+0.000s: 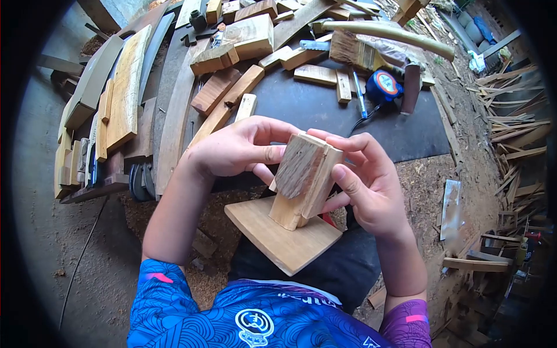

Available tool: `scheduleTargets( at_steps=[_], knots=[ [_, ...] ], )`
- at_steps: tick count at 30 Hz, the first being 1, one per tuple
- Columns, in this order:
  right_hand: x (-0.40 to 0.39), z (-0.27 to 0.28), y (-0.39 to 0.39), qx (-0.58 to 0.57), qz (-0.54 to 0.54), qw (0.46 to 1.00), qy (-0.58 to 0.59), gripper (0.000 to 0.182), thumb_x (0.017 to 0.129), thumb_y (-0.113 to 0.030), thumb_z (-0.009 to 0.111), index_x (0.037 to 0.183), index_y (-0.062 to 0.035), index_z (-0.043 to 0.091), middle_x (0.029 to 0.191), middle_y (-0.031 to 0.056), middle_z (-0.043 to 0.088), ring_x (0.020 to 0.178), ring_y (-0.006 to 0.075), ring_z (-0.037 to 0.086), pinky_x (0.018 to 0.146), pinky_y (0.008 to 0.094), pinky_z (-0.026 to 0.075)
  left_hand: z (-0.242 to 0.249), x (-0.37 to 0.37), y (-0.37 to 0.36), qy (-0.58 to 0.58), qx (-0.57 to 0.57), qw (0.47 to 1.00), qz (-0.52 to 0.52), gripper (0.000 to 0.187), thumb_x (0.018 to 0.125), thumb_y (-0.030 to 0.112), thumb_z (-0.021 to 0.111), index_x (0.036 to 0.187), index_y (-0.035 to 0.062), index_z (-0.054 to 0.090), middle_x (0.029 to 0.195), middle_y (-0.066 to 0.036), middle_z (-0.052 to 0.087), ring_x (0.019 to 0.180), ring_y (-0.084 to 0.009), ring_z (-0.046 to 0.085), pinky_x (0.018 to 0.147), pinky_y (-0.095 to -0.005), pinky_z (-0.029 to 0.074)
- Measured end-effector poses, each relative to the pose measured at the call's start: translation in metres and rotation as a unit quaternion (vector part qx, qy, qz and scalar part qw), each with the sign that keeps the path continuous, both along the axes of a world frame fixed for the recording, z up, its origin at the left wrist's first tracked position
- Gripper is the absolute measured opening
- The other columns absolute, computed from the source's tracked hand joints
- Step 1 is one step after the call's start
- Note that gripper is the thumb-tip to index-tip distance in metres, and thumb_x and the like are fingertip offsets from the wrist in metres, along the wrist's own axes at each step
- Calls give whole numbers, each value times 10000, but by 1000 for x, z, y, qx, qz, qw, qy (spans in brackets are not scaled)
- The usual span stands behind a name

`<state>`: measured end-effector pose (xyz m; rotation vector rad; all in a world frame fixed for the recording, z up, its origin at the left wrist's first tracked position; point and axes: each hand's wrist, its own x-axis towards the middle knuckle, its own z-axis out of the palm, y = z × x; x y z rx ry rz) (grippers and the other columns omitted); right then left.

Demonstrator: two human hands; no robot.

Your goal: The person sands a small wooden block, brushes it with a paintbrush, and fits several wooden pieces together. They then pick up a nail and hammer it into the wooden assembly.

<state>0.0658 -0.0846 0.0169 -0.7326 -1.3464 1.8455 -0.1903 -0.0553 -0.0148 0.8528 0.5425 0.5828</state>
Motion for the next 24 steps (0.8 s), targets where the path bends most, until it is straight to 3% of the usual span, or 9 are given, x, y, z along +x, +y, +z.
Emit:
scheduleTargets(
  at_steps=[6, 10, 18, 20, 22, 24],
  knots=[
    [-4, -9, -12, -23, -71, 997, 32, 258, 1004, -88, 616, 1235, -43, 510, 1433, 171, 480, 1265, 279, 582, 737, 319, 667, 2, 5, 3, 75, 54, 996, 14, 662, 892, 324, 793, 1393, -29, 543, 1187, -84, 693, 950, -113, 698, 710, -224, 604],
    [-7, -11, -21, -28, -64, 996, 54, 330, 959, -53, 678, 1230, -49, 490, 1311, 113, 442, 1277, 250, 527, 749, 326, 671, 1, 5, 4, 116, 75, 990, -12, 680, 891, 360, 793, 1400, -20, 551, 1179, -77, 699, 993, -107, 671, 759, -236, 577],
    [10, -30, -45, -66, -117, 987, 86, 389, 942, -26, 684, 1240, -44, 434, 1295, 128, 441, 1235, 230, 530, 761, 363, 677, 8, 14, 1, 143, 67, 987, 1, 570, 903, 252, 786, 1365, -20, 590, 1117, -53, 696, 966, -89, 647, 763, -237, 561],
    [23, -28, -52, -135, -152, 975, 94, 386, 946, -37, 673, 1249, -50, 435, 1294, 138, 478, 1198, 246, 571, 724, 393, 683, 5, 13, 1, 175, 197, 963, 48, 490, 892, 199, 782, 1301, -31, 640, 1044, -29, 671, 939, -92, 616, 762, -260, 529],
    [40, -31, -56, -161, -199, 962, 100, 379, 951, -61, 672, 1251, -55, 439, 1291, 146, 509, 1168, 257, 598, 698, 394, 684, 19, 17, -2, 197, 219, 953, 70, 441, 847, 156, 788, 1247, -3, 688, 994, -16, 647, 920, -99, 591, 770, -272, 490],
    [60, -32, -54, -151, -238, 955, 92, 365, 953, -70, 664, 1243, -58, 442, 1269, 161, 531, 1124, 258, 627, 684, 396, 685, 30, 25, -4, 396, 388, 823, 120, 454, 800, 143, 796, 1232, 35, 707, 979, -20, 651, 881, -105, 588, 767, -260, 463]
  ],
)
